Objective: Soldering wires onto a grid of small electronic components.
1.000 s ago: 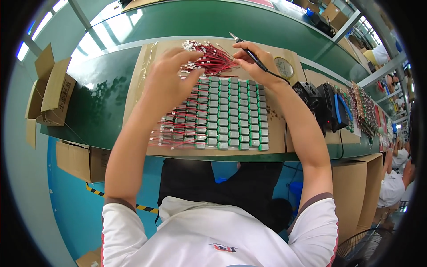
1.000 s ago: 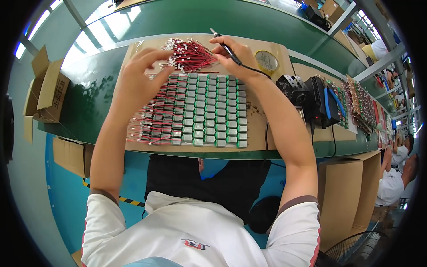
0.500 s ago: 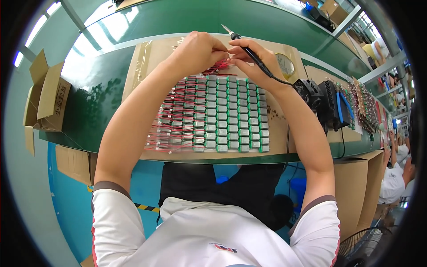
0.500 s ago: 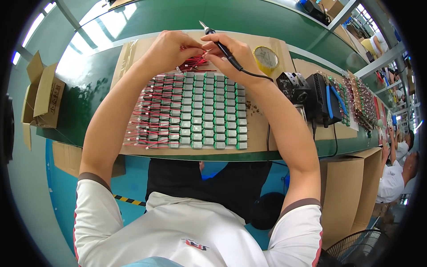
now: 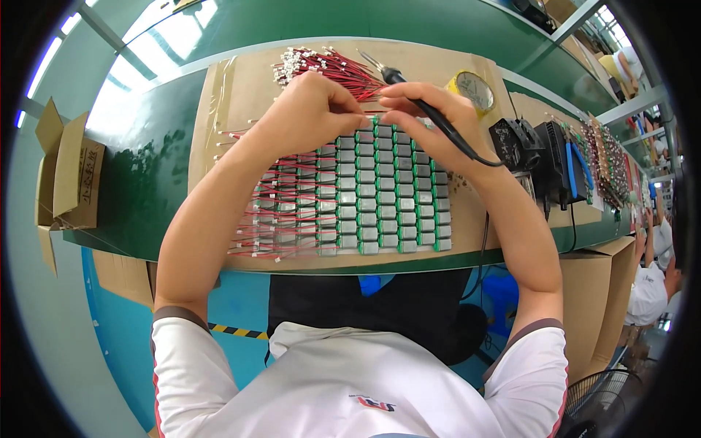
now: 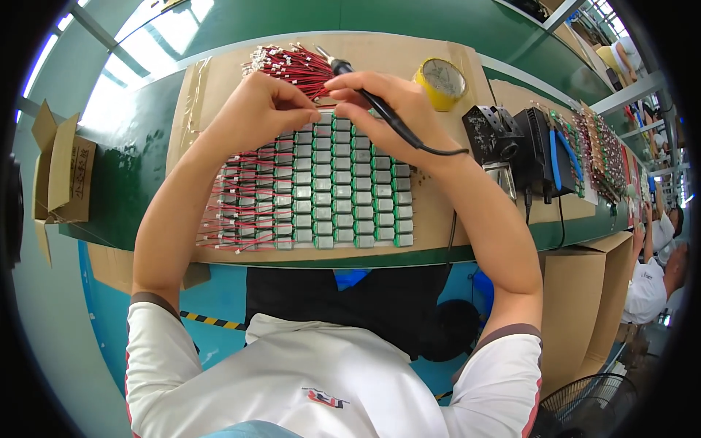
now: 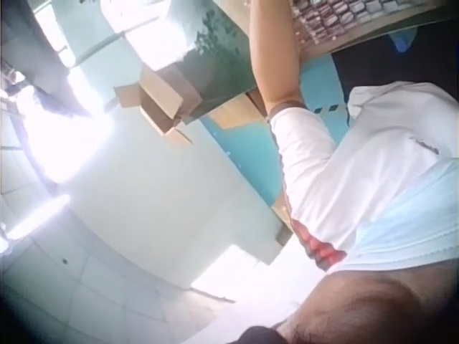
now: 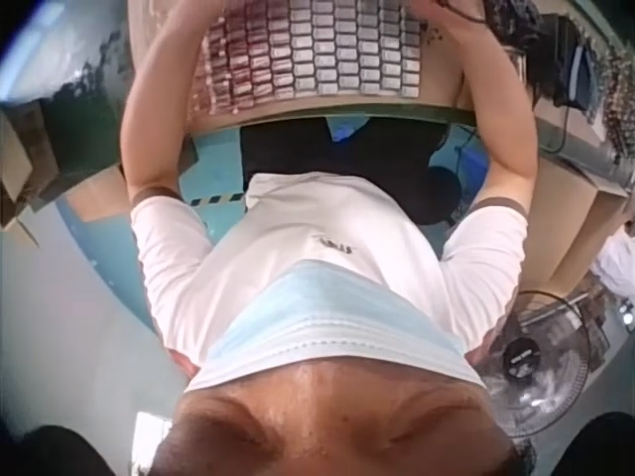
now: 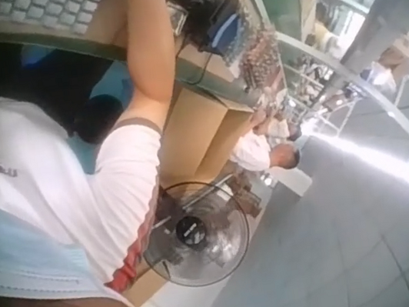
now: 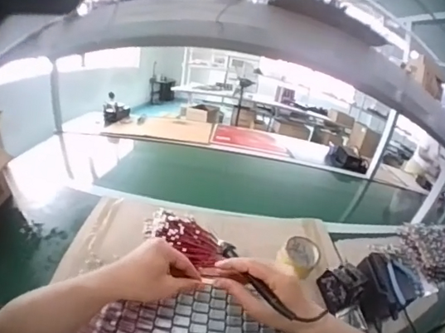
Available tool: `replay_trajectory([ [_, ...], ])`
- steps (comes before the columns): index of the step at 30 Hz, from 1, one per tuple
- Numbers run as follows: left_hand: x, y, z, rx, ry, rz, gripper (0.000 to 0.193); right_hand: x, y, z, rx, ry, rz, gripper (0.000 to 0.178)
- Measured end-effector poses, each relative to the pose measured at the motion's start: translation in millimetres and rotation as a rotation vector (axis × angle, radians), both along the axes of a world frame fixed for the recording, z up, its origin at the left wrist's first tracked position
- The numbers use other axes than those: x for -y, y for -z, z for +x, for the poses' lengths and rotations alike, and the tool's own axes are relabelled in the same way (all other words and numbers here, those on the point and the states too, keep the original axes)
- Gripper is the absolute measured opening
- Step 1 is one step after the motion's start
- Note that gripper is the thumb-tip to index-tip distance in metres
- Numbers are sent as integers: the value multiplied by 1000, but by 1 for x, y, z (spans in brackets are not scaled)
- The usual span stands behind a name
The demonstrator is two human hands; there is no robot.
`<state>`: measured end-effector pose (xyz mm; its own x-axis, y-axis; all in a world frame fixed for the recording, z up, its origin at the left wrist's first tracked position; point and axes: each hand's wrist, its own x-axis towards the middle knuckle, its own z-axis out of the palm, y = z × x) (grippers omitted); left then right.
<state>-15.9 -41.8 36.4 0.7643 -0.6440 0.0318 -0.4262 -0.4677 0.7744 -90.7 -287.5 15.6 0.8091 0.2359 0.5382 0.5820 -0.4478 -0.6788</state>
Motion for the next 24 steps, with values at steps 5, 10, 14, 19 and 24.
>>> replay_trajectory([
  [5,-11,15,2,-7,-45,-34,21,17,1,-17,-42,19,166,40],
  [10,-10,17,-5,47,-77,-15,15,42,23,-23,12,-16,138,49],
  [14,-13,29,-7,174,-72,-32,13,29,25,-34,-175,13,296,33],
  [19,-11,33,-6,218,-75,-36,12,29,28,-32,-197,2,348,27],
  [24,-13,34,-6,224,-97,-34,12,26,31,-31,-262,21,421,27],
])
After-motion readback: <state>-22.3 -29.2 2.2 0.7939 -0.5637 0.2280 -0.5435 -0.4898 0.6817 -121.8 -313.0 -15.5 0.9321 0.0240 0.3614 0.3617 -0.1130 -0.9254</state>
